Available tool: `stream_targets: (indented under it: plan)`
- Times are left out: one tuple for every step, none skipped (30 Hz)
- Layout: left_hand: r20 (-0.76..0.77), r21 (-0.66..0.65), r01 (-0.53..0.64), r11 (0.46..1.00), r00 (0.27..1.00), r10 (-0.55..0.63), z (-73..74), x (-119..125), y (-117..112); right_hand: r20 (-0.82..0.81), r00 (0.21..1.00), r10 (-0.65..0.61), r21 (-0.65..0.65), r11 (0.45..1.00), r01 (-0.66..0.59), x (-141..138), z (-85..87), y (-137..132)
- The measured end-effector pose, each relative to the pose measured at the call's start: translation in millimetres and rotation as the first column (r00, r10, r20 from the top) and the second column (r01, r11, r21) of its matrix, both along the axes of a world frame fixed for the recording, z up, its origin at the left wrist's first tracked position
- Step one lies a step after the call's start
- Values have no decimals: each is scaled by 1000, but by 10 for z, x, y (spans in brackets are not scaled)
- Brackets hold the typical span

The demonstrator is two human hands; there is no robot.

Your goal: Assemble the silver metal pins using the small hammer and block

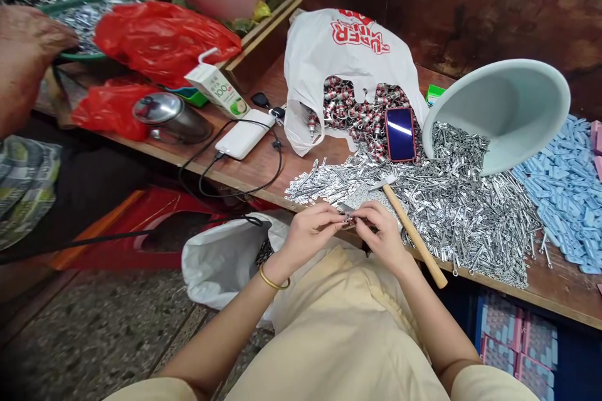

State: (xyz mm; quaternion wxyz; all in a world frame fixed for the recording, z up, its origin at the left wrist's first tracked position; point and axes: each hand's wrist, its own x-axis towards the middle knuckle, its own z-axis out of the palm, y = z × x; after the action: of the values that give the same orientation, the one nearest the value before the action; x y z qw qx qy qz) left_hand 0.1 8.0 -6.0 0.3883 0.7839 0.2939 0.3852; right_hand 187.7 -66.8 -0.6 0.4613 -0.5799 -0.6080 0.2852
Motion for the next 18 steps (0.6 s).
stream_targets:
  plan:
    - [2,-9,11,1000,1000,-11,26,-17,2,4,1000,26,3,1000,-26,13,27,0]
    - [9,-23,13,1000,1000,-13,46,-30,2,9,998,55,6,998,-55,25,53,-1]
    - [18,-37,10,999,1000,-10,62,-39,-1,15,997,81,8,997,-81,38,79,-2]
    - [23,-49,7,999,1000,-6,74,-43,-6,25,995,100,6,995,-100,48,104,-5]
    - [24,-55,9,998,1000,-8,84,-45,-13,37,993,111,2,994,-111,56,127,-8]
    - [21,-56,17,998,1000,-16,93,-45,-19,51,992,117,-5,993,-117,61,150,-14]
    - [13,-53,28,998,1000,-28,104,-46,-24,66,990,125,-12,992,-124,65,172,-21]
    - [1,-47,45,998,999,-45,118,-49,-26,81,988,132,-17,991,-131,68,193,-30]
    - [-13,-38,68,997,998,-69,137,-55,-23,92,986,142,-19,990,-141,70,214,-41]
    - [-30,-27,98,995,995,-99,162,-65,-16,98,983,152,-17,988,-151,72,235,-52]
    - [-47,-17,132,991,990,-133,192,-79,-4,100,982,159,-12,987,-159,75,254,-64]
    - [-63,-13,167,986,984,-168,226,-97,12,97,982,164,-6,986,-164,79,271,-76]
    - [-73,-13,203,979,976,-203,261,-116,31,89,983,163,1,987,-164,82,285,-88]
    - [-76,-18,232,972,970,-233,292,-133,50,79,984,159,10,987,-160,84,295,-99]
    - [-72,-30,253,967,964,-254,315,-146,66,68,986,150,19,988,-152,84,299,-110]
    - [-62,-45,260,965,963,-262,326,-149,77,53,989,135,26,990,-136,80,297,-120]
    - [-47,-62,252,966,966,-255,321,-140,80,33,993,111,29,993,-112,71,288,-132]
    - [-25,-81,232,969,972,-234,300,-116,73,8,997,75,27,997,-75,55,271,-144]
